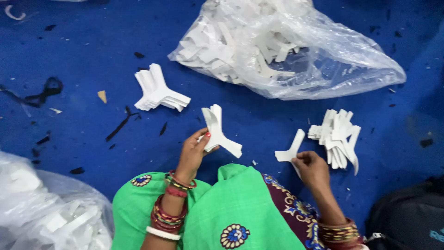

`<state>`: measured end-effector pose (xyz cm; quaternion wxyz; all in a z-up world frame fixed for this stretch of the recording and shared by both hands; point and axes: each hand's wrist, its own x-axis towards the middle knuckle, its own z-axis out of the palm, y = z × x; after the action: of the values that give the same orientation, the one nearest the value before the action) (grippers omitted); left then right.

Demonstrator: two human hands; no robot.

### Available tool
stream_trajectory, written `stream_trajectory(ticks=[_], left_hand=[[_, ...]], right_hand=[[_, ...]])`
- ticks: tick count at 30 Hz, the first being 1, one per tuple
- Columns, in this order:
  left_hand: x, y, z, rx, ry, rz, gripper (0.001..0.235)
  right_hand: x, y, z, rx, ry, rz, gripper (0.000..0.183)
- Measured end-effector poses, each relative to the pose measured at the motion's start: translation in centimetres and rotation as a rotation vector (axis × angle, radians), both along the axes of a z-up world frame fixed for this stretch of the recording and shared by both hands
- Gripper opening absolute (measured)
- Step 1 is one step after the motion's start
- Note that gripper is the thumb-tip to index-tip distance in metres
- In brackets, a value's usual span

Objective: The person sorts and stacks white shoe components from bags into organized piles on the floor.

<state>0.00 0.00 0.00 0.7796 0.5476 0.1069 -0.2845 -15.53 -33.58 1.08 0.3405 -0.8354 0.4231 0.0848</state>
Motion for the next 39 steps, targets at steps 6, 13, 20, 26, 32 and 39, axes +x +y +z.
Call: stream_trajectory(ticks=[6,13,20,26,32,39], left_hand=[[-0.1,0.2,0.1,-0.047,0.022,-0.006,0.037],[-0.2,0.1,1.1,-0.072,0.019,-0.037,0.040],[-0.4,0.1,2.8,-0.110,0.052,-0.055,0.055],[-0.6,-0.1,-0.6,-0.112,-0.020,-0.095,0.042],[-0.5,0.5,-1.3,-0.118,-0.016,-0.020,0.041],[0.1,1.0,-0.7,-0.076,0.032,0.076,0.041]], right_hand=[[1.0,-0.6,2.4,0.425,-0.067,-0.103,0.025],[5.7,6.8,8.9,0.609,-0.094,0.021,0.020],[11.3,14.2,7.0,0.701,-0.265,0.282,0.021],[12.3,16.0,8.1,0.429,-0.209,0.344,0.024],[14.4,10.7,7.8,0.253,-0.296,0.351,0.023],[24.5,0.3,7.2,-0.050,-0.282,0.409,0.025]])
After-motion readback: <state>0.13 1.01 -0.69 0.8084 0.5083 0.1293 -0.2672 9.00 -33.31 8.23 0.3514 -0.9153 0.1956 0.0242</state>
